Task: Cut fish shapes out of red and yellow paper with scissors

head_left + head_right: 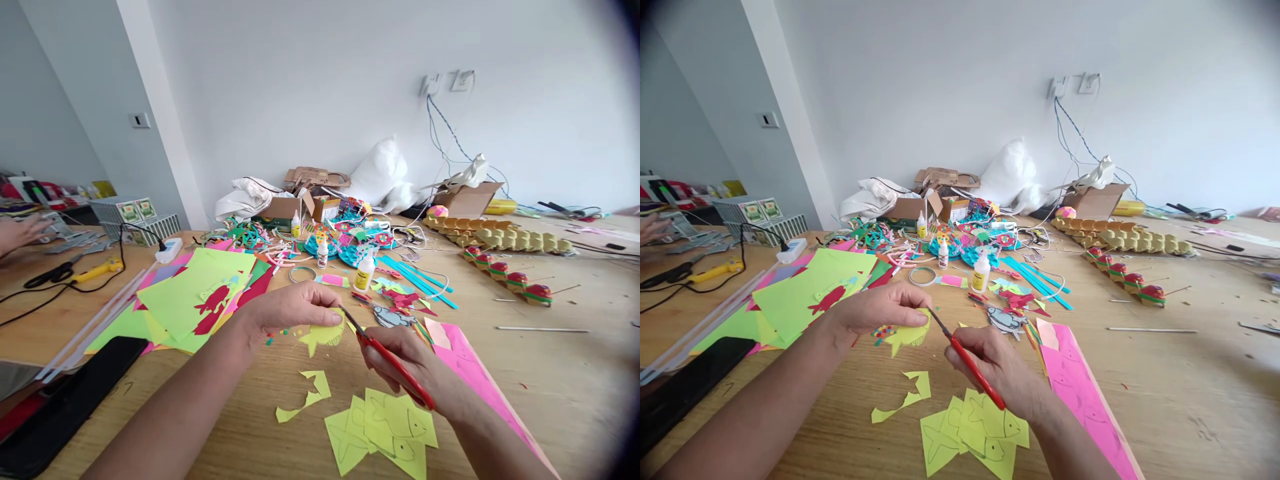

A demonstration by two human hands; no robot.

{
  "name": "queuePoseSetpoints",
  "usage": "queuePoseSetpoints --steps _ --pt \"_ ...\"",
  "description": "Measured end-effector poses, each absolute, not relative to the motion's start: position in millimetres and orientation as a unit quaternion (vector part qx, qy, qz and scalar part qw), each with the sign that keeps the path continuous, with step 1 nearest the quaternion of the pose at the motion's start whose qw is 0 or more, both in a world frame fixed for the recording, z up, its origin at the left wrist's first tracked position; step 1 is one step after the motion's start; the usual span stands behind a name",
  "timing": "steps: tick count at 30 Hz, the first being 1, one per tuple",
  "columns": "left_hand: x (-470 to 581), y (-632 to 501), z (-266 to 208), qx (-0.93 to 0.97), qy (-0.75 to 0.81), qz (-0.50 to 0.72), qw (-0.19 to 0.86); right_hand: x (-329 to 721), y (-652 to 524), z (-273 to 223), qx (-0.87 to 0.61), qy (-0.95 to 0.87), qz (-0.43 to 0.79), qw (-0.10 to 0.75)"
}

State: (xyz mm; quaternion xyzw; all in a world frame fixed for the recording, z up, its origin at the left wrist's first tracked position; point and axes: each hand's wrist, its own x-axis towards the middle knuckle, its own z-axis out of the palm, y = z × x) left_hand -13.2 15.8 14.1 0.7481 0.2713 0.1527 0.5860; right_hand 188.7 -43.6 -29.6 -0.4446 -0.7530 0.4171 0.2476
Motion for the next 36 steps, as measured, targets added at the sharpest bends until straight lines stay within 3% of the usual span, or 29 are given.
queuePoseSetpoints --steps 3,6,10,14,19,24,31,36 --pt "-13.3 18.3 10.4 0.762 0.260 0.145 0.575 187.9 -42.6 -30.3 -0.461 -0.748 0.414 0.238" --pt "-17.7 24.1 10.5 0.781 0.253 0.154 0.550 187.0 -39.6 -36.4 -0.469 -0.709 0.441 0.287" --pt "-42.3 45.9 25.8 0.823 0.309 0.236 0.415 187.1 -34.3 -48.2 -0.473 -0.681 0.435 0.352" --pt "-90.2 80.0 41.0 0.835 0.456 0.156 0.265 184.8 -33.9 -52.6 -0.499 -0.697 0.420 0.299" --pt "-152.6 103.5 20.8 0.795 0.568 0.023 0.212 176.2 -36.5 -47.5 -0.511 -0.742 0.371 0.223" --pt "-181.9 103.0 -16.7 0.745 0.636 -0.083 0.184 170.4 -33.9 -44.9 -0.522 -0.751 0.344 0.212" --pt "-179.4 103.0 -48.3 0.730 0.665 -0.107 0.119 168.7 -31.7 -46.7 -0.525 -0.767 0.305 0.205" --pt "-165.8 87.5 -24.9 0.726 0.685 -0.055 0.025 171.1 -30.7 -51.4 -0.532 -0.752 0.315 0.228"
